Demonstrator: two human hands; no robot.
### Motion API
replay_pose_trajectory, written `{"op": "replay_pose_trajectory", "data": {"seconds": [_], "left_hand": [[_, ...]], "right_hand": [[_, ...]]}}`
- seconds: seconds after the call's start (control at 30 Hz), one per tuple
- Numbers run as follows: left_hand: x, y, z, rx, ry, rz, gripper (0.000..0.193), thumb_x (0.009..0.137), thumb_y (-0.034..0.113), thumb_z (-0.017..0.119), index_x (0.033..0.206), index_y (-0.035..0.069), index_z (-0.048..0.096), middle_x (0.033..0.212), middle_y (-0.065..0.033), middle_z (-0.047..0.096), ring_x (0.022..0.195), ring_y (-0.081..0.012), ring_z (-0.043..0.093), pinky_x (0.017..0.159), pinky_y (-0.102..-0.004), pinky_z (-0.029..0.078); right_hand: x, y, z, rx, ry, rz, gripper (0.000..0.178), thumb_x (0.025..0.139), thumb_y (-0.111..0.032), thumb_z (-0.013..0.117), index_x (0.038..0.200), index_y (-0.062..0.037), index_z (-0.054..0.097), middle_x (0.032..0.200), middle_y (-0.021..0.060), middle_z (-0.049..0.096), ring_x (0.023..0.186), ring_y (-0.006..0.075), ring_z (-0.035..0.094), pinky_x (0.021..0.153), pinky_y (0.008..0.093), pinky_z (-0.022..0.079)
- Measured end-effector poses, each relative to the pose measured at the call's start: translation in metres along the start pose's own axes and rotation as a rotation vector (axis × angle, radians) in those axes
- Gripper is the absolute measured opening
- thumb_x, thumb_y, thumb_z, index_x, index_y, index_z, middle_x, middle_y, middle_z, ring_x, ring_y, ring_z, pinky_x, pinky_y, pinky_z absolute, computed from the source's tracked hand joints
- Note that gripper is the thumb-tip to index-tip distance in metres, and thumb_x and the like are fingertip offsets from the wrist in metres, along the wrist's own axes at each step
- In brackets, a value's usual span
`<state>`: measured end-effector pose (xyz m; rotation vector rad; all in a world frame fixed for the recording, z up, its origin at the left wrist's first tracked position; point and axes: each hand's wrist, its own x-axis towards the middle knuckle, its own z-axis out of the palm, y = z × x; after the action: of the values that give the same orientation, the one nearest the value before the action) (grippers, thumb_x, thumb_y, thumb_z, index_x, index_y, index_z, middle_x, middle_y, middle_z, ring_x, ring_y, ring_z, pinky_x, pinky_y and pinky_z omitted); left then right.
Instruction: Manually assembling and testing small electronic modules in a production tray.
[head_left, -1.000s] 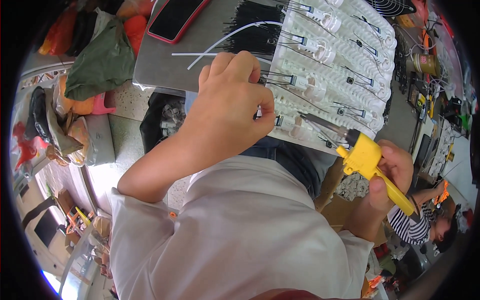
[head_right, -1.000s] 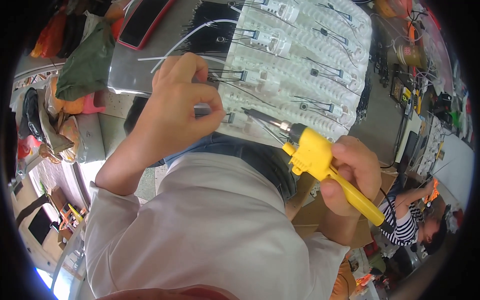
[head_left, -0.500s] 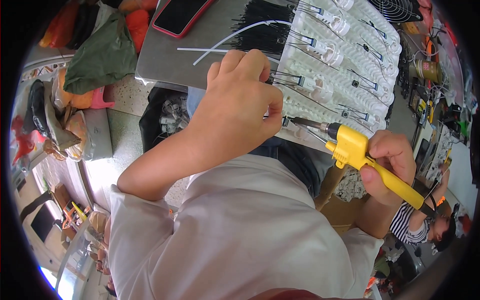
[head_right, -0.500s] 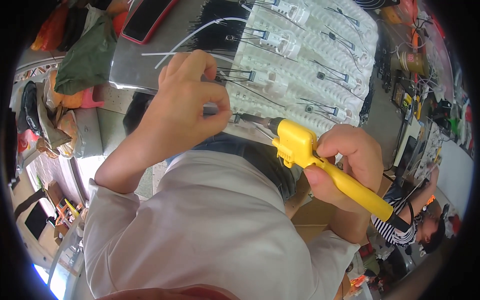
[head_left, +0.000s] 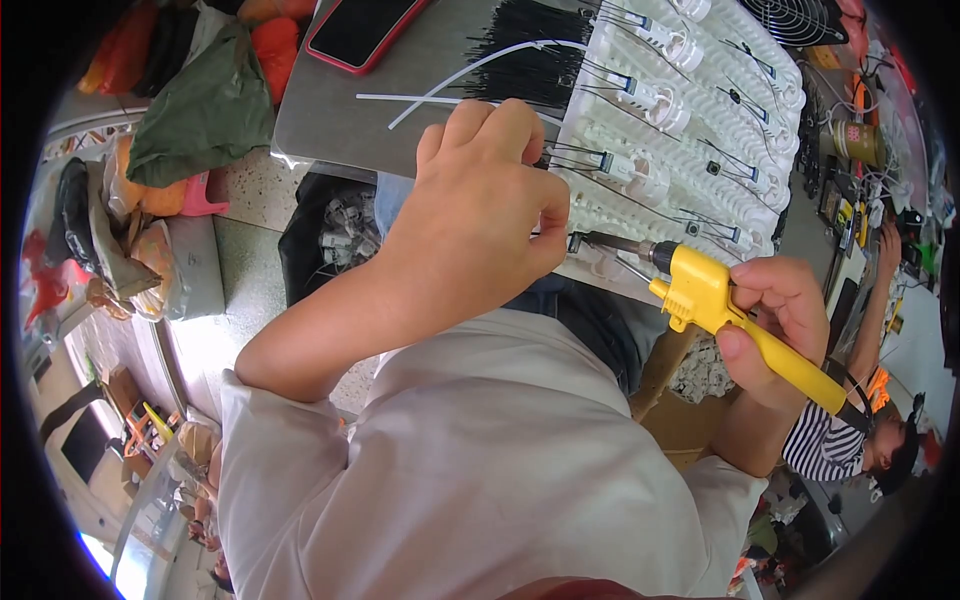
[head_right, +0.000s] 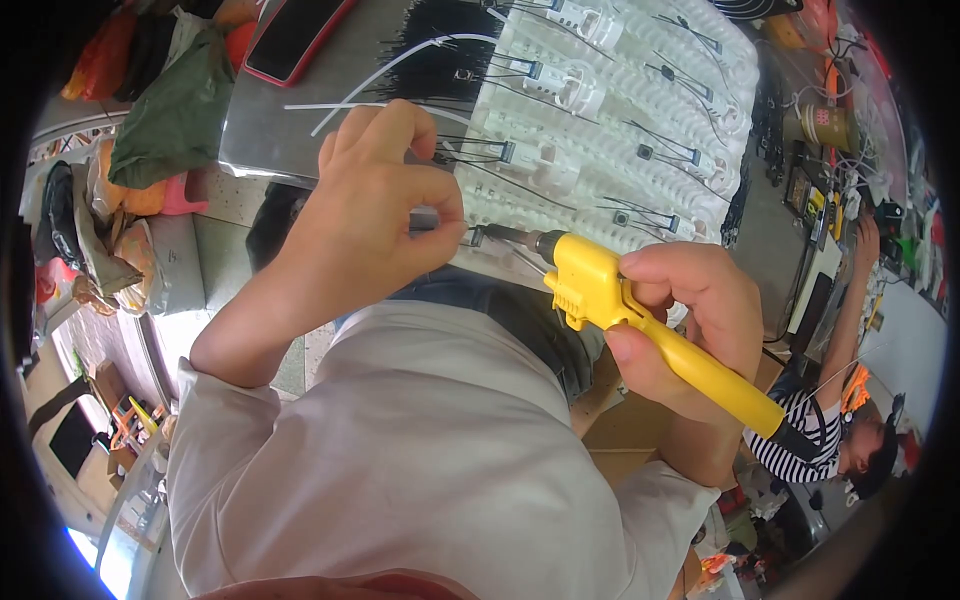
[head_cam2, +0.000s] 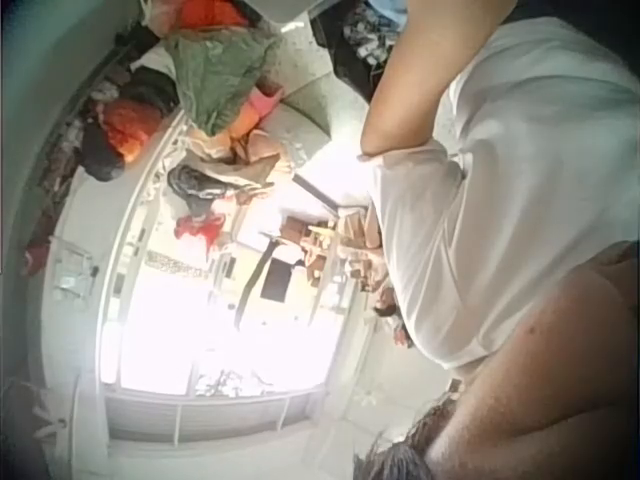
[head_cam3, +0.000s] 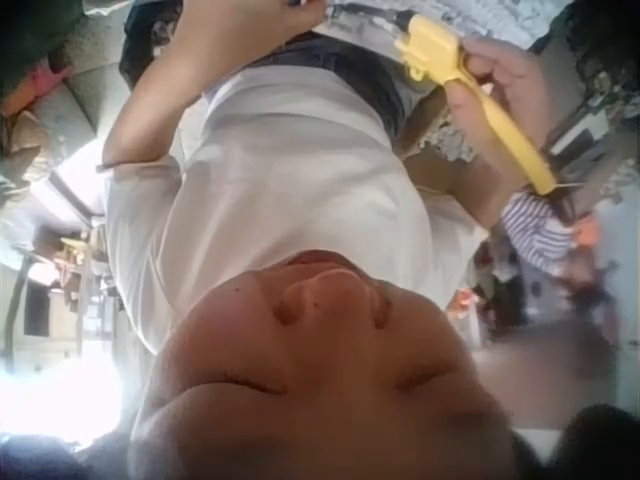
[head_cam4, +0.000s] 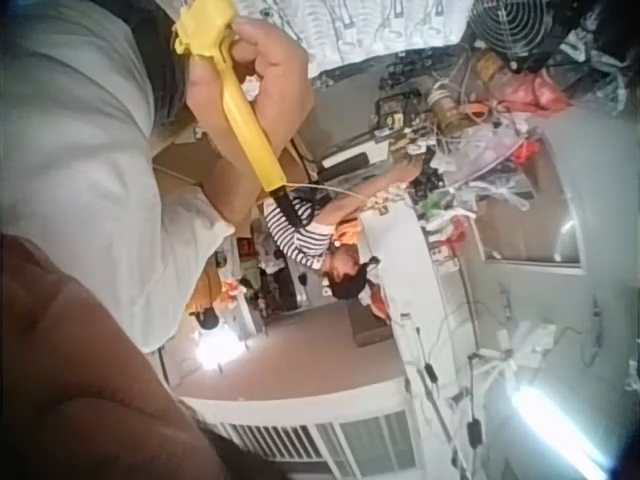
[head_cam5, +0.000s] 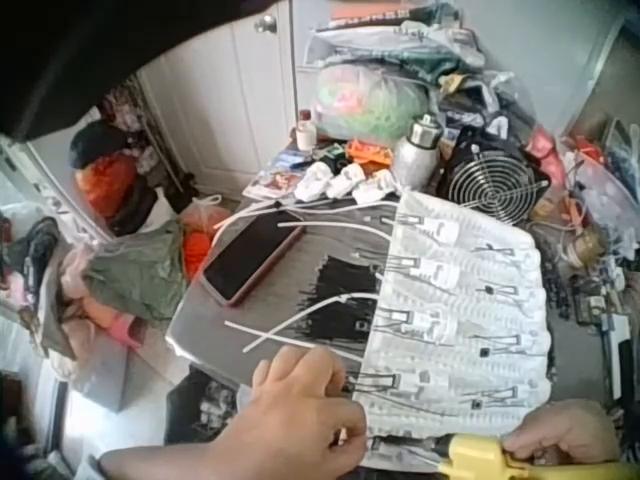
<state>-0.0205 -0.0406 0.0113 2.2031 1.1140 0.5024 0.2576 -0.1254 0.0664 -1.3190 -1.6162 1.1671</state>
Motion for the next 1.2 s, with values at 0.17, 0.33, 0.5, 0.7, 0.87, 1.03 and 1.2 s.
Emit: {"op": "replay_pose_trajectory", "data": {"seconds": [0.17,0.33,0.5,0.7,0.87,1.03,1.2], "left_hand": [[0.001,0.001,0.001,0.010,0.007,-0.006,0.007,0.071,0.009,0.077,0.075,0.008,0.071,0.105,-0.0087,0.049,0.105,-0.0302,0.049,0.096,-0.0413,0.038],[0.002,0.004,0.001,0.004,0.010,-0.002,0.007,0.071,0.009,0.076,0.074,0.008,0.070,0.104,-0.0087,0.049,0.105,-0.0303,0.049,0.096,-0.0412,0.038],[0.008,0.008,0.000,0.005,0.016,0.020,0.006,0.071,0.010,0.075,0.070,0.008,0.069,0.103,-0.0096,0.051,0.103,-0.0312,0.049,0.087,-0.0429,0.038],[0.014,0.017,-0.004,0.062,-0.054,-0.032,0.010,0.067,0.008,0.077,0.070,0.009,0.068,0.103,-0.0104,0.051,0.104,-0.0322,0.050,0.091,-0.0422,0.037],[0.013,0.022,-0.003,0.095,-0.047,-0.040,0.010,0.065,0.007,0.078,0.070,0.009,0.069,0.102,-0.0094,0.050,0.104,-0.0311,0.049,0.092,-0.0405,0.036],[0.014,0.030,-0.002,0.121,-0.051,-0.085,0.011,0.063,0.007,0.078,0.070,0.008,0.069,0.103,-0.0093,0.049,0.104,-0.0302,0.049,0.094,-0.0409,0.035],[0.014,0.033,-0.002,0.140,-0.055,-0.107,0.012,0.063,0.007,0.079,0.071,0.009,0.070,0.104,-0.0090,0.049,0.105,-0.0302,0.048,0.096,-0.0412,0.035]], "right_hand": [[-0.002,-0.005,-0.013,-0.021,-0.183,0.064,0.052,0.089,-0.020,0.078,0.127,0.0043,0.052,0.101,0.0058,0.056,0.088,0.0097,0.052,0.081,0.0227,0.043],[-0.013,-0.001,-0.011,-0.015,0.076,-0.025,0.049,0.083,-0.021,0.082,0.121,0.0011,0.059,0.090,0.0061,0.062,0.067,0.0089,0.054,0.059,0.0222,0.042],[-0.049,-0.001,-0.072,-0.154,0.337,-0.125,0.060,0.091,-0.034,0.076,0.129,0.0052,0.051,0.108,0.0127,0.067,0.081,0.0116,0.062,0.068,0.0211,0.045],[-0.066,0.035,-0.127,-0.243,0.725,-0.194,0.060,0.100,-0.036,0.065,0.143,0.0011,0.046,0.089,0.0129,0.072,0.068,0.0176,0.067,0.059,0.0284,0.054],[-0.034,0.092,-0.151,-0.348,0.786,0.219,0.037,0.104,-0.024,0.059,0.132,0.0009,0.059,0.081,0.0103,0.072,0.067,0.0155,0.066,0.066,0.0266,0.056],[0.011,0.149,-0.170,-0.983,0.645,-0.151,0.026,0.083,0.004,0.078,0.100,-0.0060,0.062,0.089,0.0099,0.067,0.078,0.0209,0.068,0.071,0.0314,0.054],[0.030,0.169,-0.168,-0.952,0.629,-0.143,0.034,0.080,0.004,0.080,0.105,-0.0071,0.060,0.088,0.0104,0.067,0.078,0.0238,0.067,0.071,0.0334,0.054]]}}
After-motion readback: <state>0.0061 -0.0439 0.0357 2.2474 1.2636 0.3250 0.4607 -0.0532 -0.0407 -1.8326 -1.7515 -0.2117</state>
